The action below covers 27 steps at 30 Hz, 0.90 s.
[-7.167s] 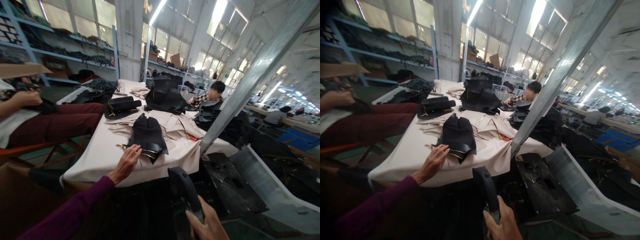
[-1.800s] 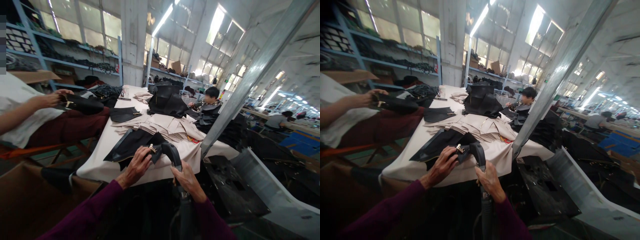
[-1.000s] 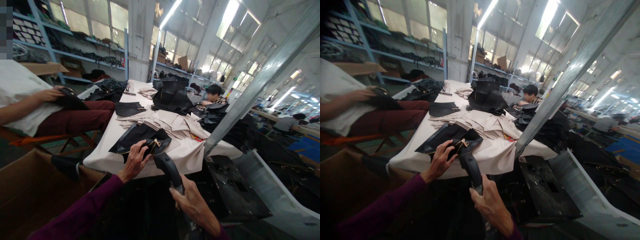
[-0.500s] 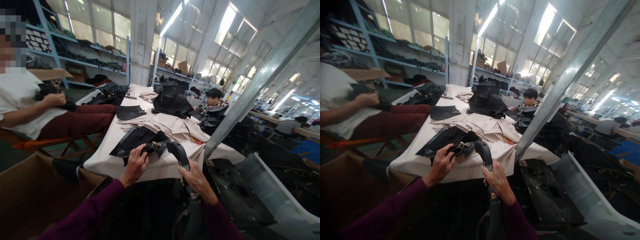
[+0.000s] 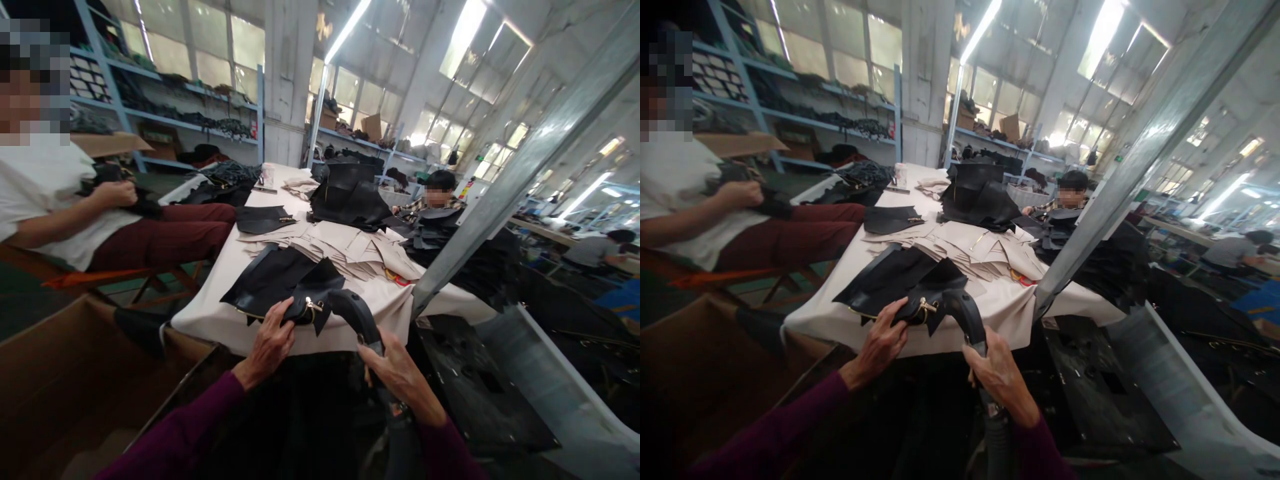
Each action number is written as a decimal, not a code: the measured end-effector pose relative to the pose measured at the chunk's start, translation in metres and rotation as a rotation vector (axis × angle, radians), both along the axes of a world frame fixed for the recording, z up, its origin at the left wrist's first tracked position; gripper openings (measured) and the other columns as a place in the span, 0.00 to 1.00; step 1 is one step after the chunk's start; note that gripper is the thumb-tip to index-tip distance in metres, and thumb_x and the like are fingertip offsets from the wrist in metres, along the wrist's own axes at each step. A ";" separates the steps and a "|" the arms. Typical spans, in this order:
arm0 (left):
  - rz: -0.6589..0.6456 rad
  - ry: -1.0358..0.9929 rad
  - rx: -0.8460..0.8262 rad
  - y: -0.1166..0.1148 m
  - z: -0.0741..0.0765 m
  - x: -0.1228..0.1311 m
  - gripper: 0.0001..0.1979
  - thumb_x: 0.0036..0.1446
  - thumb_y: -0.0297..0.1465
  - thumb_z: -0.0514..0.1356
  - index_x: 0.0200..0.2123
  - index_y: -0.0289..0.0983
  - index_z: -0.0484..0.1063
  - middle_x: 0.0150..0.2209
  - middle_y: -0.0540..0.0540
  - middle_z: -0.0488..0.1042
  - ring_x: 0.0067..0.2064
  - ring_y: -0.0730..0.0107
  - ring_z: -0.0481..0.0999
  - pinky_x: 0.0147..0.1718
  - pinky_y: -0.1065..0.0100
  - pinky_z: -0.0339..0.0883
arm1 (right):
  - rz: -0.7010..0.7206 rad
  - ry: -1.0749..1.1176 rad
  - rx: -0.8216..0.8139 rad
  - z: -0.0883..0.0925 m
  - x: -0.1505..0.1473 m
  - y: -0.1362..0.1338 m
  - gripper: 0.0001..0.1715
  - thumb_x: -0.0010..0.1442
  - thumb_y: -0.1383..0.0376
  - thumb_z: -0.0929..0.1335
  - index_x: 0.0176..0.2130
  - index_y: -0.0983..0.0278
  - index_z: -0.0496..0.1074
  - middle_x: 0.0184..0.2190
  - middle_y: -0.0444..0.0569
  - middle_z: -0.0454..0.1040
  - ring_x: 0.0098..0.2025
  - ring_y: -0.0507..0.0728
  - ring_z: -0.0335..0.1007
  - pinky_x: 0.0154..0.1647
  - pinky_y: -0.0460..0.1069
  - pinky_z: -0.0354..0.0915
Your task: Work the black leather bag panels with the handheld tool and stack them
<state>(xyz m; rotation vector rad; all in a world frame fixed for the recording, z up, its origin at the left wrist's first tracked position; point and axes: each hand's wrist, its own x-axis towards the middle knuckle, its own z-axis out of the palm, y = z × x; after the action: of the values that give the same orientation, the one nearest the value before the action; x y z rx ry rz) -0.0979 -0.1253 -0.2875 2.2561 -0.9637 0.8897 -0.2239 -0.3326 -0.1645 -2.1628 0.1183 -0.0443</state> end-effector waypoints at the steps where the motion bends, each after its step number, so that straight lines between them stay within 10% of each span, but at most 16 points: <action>1: -0.003 0.008 0.000 0.001 -0.001 -0.001 0.08 0.52 0.21 0.52 0.32 0.33 0.70 0.57 0.36 0.55 0.59 0.55 0.55 0.56 0.53 0.54 | 0.004 0.008 -0.001 -0.003 -0.004 0.002 0.06 0.56 0.63 0.63 0.30 0.62 0.60 0.15 0.36 0.63 0.15 0.50 0.65 0.14 0.42 0.60; 13: 0.236 0.272 -0.337 0.000 -0.007 -0.045 0.08 0.54 0.28 0.53 0.35 0.35 0.71 0.45 0.39 0.67 0.47 0.57 0.68 0.47 0.55 0.63 | -0.094 -0.051 -0.037 -0.006 -0.014 -0.007 0.07 0.57 0.62 0.63 0.30 0.63 0.60 0.14 0.37 0.64 0.15 0.50 0.64 0.15 0.42 0.60; 21: -0.179 1.675 -1.003 -0.022 -0.009 -0.036 0.17 0.50 0.42 0.58 0.31 0.32 0.70 0.33 0.38 0.75 0.33 0.62 0.76 0.33 0.64 0.69 | -0.053 0.035 0.025 -0.017 -0.035 0.012 0.06 0.56 0.63 0.62 0.31 0.63 0.61 0.15 0.36 0.62 0.15 0.50 0.63 0.16 0.42 0.60; 27: -0.286 2.009 -1.284 -0.025 -0.003 -0.024 0.20 0.52 0.46 0.54 0.33 0.33 0.69 0.30 0.41 0.75 0.31 0.66 0.76 0.30 0.66 0.70 | -0.066 0.048 0.013 -0.018 -0.046 0.013 0.06 0.56 0.63 0.62 0.31 0.63 0.61 0.15 0.36 0.61 0.15 0.49 0.63 0.16 0.42 0.59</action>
<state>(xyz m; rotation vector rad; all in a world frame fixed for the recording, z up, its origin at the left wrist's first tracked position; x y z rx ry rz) -0.1214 -0.1506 -0.2903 0.8240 0.3138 -0.8147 -0.2694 -0.3196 -0.1822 -2.1474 0.2167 -0.0299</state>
